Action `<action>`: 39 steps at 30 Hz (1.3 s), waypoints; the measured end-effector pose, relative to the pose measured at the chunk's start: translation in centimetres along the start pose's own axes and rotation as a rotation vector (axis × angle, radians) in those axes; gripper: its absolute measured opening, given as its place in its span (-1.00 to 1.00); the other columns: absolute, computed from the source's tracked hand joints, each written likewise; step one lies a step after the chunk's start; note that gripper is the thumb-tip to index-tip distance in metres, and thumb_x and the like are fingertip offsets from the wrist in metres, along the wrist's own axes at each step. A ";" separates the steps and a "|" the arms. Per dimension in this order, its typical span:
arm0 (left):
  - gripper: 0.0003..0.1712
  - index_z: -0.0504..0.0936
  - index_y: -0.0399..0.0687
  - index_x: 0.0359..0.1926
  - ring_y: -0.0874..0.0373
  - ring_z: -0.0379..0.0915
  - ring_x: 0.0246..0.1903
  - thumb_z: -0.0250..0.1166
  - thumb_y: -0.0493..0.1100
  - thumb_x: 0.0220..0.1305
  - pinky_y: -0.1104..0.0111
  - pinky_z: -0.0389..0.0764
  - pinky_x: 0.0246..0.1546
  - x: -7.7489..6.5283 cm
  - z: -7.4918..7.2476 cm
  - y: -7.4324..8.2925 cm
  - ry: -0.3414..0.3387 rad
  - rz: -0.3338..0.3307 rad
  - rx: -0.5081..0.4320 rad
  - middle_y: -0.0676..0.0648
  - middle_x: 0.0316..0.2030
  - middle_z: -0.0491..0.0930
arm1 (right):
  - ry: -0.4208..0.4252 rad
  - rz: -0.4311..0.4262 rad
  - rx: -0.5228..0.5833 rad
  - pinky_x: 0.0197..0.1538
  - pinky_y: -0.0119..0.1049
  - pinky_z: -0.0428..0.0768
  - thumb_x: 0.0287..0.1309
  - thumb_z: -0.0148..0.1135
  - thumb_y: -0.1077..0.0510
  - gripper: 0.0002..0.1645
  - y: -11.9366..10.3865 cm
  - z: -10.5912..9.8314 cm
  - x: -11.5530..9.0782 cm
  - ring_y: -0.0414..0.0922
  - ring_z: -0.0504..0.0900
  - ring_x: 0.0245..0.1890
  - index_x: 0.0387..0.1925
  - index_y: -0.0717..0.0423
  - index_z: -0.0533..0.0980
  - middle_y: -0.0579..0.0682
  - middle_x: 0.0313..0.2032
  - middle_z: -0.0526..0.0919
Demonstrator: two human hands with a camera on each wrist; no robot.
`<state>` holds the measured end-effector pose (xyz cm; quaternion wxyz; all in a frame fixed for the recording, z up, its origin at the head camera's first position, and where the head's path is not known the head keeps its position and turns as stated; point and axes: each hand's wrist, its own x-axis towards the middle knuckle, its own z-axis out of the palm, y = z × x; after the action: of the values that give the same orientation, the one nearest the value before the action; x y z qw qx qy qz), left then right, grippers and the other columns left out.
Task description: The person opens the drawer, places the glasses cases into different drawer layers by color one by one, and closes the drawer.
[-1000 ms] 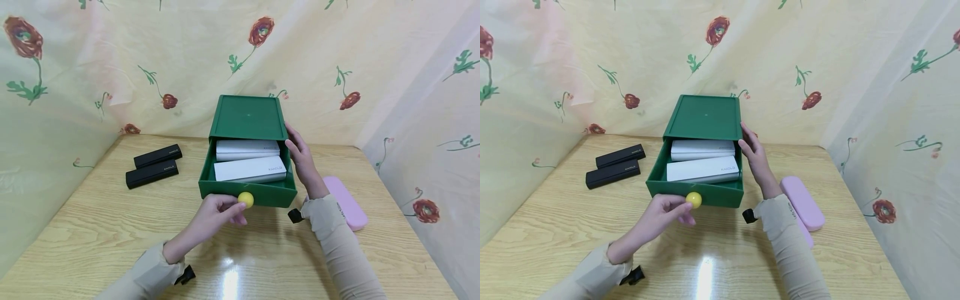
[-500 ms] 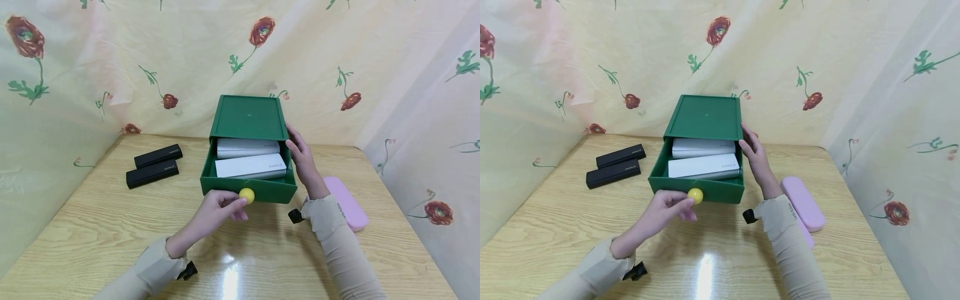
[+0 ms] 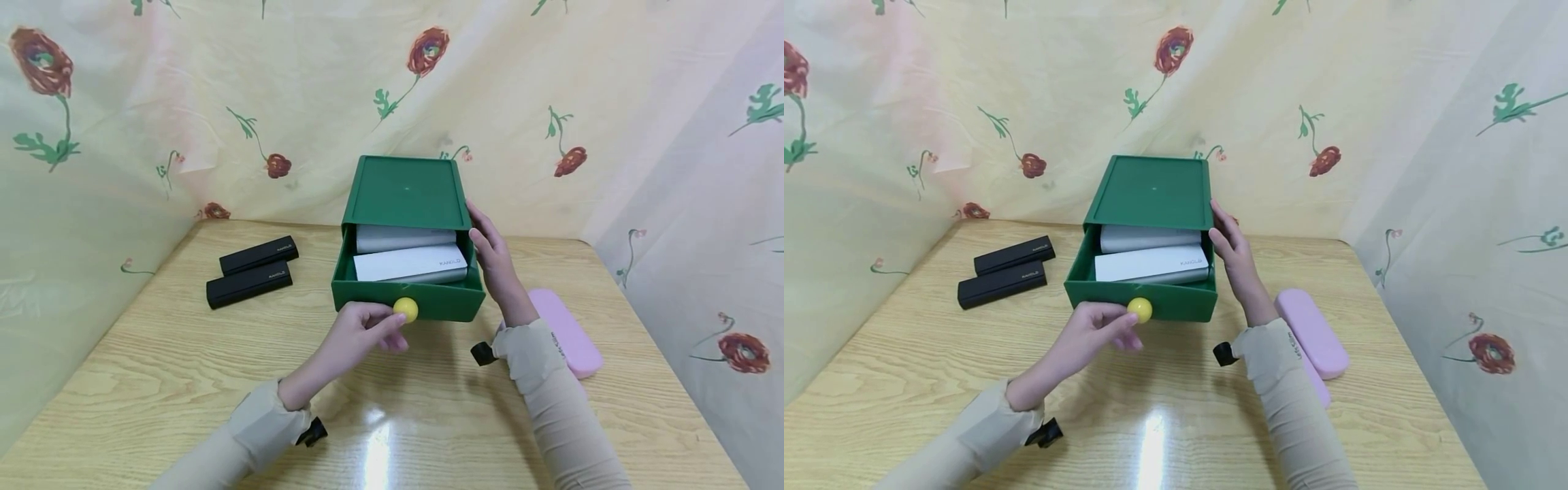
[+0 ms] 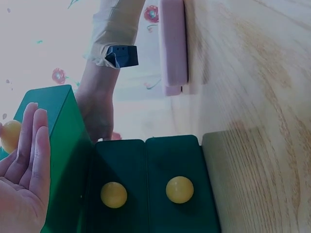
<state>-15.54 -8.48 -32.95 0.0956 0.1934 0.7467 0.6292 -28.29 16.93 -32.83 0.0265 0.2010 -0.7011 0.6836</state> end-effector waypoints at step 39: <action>-0.59 0.62 -0.43 -0.05 0.21 0.65 -0.49 0.16 -0.09 0.41 0.22 0.74 -0.29 5.5 -1.0 -0.6 0.083 -0.022 -0.037 -0.24 -0.43 0.72 | -0.016 -0.065 0.044 0.47 0.31 -0.09 0.41 -0.12 -0.24 -0.29 0.5 -0.3 0.6 -0.03 0.01 0.51 0.48 -0.13 0.12 -0.05 0.50 0.11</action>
<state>-21.05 -7.22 -32.74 0.0748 0.1570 0.7403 0.6493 -29.08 17.08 -33.08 0.0388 0.2297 -0.6790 0.6962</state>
